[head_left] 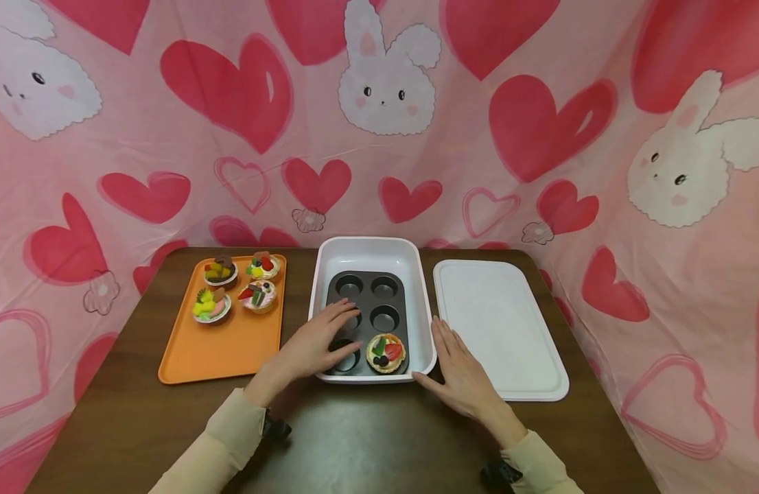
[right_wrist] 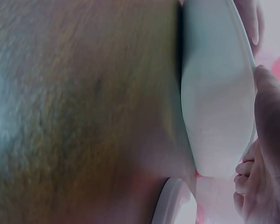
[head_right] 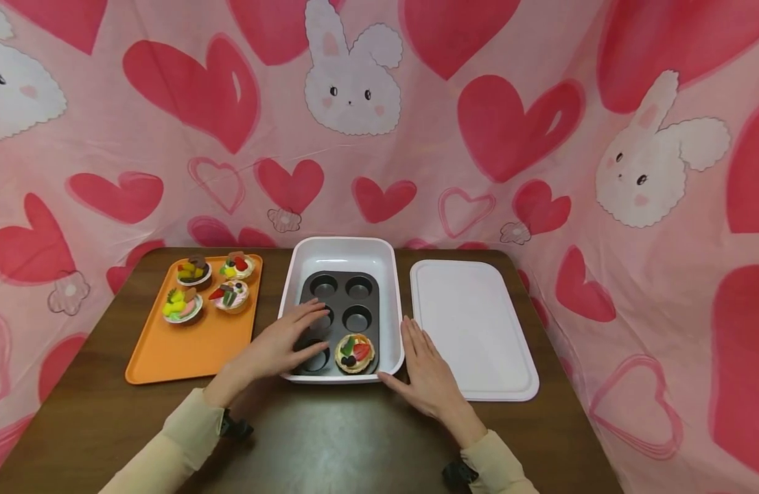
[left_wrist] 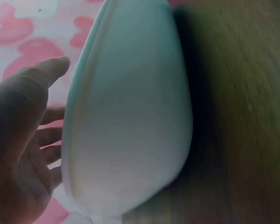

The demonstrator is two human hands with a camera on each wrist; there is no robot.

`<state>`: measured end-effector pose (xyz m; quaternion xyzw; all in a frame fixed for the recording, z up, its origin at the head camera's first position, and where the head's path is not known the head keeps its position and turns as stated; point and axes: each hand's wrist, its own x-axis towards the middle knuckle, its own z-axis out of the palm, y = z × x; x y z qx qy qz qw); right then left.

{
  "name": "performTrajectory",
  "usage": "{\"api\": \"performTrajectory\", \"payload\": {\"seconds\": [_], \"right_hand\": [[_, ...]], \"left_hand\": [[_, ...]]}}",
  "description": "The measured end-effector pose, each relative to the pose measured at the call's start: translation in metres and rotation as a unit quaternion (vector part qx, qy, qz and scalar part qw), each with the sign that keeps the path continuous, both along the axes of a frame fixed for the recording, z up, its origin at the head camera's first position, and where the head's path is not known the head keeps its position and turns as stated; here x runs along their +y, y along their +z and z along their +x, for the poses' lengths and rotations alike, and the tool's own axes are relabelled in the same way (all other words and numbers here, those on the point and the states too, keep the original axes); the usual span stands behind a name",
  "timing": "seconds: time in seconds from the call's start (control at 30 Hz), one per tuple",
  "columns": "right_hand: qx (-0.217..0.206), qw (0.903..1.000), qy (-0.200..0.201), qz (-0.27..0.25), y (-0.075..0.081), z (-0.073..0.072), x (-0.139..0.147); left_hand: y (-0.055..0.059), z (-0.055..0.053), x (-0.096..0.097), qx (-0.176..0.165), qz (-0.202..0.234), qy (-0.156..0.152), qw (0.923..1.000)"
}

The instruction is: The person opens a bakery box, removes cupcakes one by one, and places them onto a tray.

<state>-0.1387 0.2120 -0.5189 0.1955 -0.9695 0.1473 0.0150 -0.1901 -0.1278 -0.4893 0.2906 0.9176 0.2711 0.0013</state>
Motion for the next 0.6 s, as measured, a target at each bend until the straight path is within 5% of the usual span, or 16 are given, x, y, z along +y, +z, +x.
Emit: {"api": "performTrajectory", "payload": {"seconds": [0.23,0.4,0.6], "right_hand": [[0.011,0.9997,0.014,0.015,0.0,-0.002,0.002],[0.015,0.9996,0.021,0.015,-0.001,-0.002,0.002],[0.003,0.9998,0.015,0.014,-0.001,-0.002,0.002]], "left_hand": [[-0.003,-0.002,0.022,-0.025,-0.018,-0.069,0.9972],[-0.005,-0.007,0.031,-0.06,-0.009,-0.075,0.9954],[-0.008,-0.01,0.038,-0.051,-0.014,-0.082,0.9952]]}}
